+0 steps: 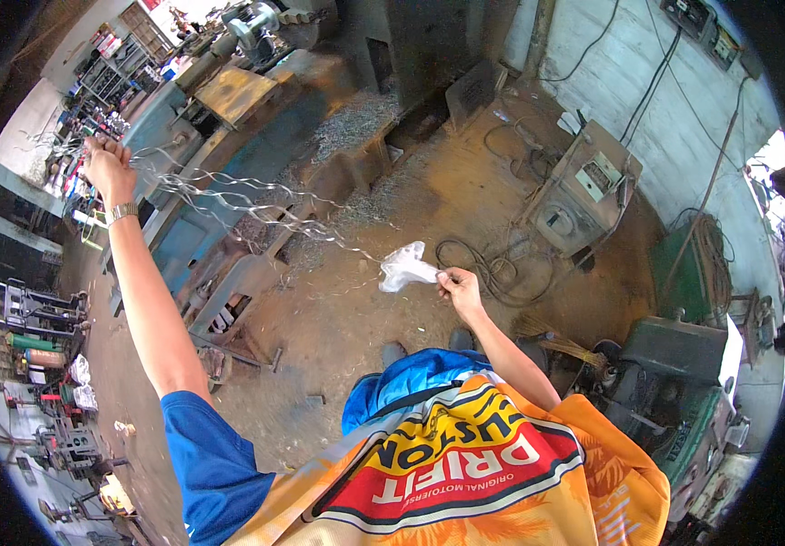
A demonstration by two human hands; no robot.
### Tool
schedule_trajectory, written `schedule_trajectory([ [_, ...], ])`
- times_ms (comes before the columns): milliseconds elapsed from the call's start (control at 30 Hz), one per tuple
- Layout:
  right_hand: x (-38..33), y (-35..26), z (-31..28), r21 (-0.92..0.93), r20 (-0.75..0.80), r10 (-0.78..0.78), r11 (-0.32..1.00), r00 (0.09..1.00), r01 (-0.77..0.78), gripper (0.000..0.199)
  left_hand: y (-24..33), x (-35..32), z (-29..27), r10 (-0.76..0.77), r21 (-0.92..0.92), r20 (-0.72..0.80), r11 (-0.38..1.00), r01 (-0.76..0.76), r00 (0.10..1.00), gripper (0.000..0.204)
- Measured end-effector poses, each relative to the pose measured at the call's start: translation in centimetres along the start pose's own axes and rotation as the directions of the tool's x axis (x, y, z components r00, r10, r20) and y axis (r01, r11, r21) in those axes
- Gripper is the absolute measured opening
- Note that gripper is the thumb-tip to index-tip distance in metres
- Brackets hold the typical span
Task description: The person sweeps metal shavings from a lathe and the floor into a dustpan, then pours them into a plastic bag. They continue sweeping the lathe bed and surrounding floor, and finally gather long metal swarf by hand, coiling it into a bundle.
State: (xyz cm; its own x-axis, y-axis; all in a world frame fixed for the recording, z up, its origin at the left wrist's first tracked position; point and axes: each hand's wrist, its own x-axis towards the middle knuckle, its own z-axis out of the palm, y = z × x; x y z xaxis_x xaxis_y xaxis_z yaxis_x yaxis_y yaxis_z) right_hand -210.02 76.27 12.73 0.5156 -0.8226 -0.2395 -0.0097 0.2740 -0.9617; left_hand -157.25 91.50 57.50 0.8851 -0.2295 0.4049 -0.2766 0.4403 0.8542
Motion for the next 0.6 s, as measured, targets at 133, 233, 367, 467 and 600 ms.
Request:
schedule_trajectory([
  [133, -2.0, 5.3, -8.0, 0.043, -0.322, 0.224, 0.974, 0.920, -0.222, 0.019, 4.2, 2.9, -1.8, 0.113, -0.068, -0.057, 0.991, -0.117, 0.992, 0.033],
  [233, -4.8, 10.6, -15.6, -0.017, -0.453, 0.221, 0.967, 0.864, -0.256, 0.016, 6.9, 4.3, -2.7, 0.106, -0.049, -0.054, 0.993, -0.109, 0.993, 0.035],
  [367, -7.3, 13.7, -23.2, 0.137, -0.749, 0.323, 0.930, 0.578, -0.342, 0.017, 8.4, 4.9, -3.1, 0.153, -0.039, -0.090, 0.987, -0.157, 0.984, 0.035],
  [467, -7.3, 11.3, -23.8, 0.091, -0.792, 0.286, 0.929, 0.539, -0.359, 0.016, 8.7, 4.7, -2.8, 0.099, -0.099, 0.003, 0.990, -0.098, 0.995, 0.034],
  [600, -0.7, 4.6, -14.3, -0.648, -0.261, -0.305, 0.758, 0.916, 0.068, 0.029, 9.1, 4.1, -0.6, 0.053, -0.120, 0.103, 0.992, -0.041, 0.993, 0.030],
])
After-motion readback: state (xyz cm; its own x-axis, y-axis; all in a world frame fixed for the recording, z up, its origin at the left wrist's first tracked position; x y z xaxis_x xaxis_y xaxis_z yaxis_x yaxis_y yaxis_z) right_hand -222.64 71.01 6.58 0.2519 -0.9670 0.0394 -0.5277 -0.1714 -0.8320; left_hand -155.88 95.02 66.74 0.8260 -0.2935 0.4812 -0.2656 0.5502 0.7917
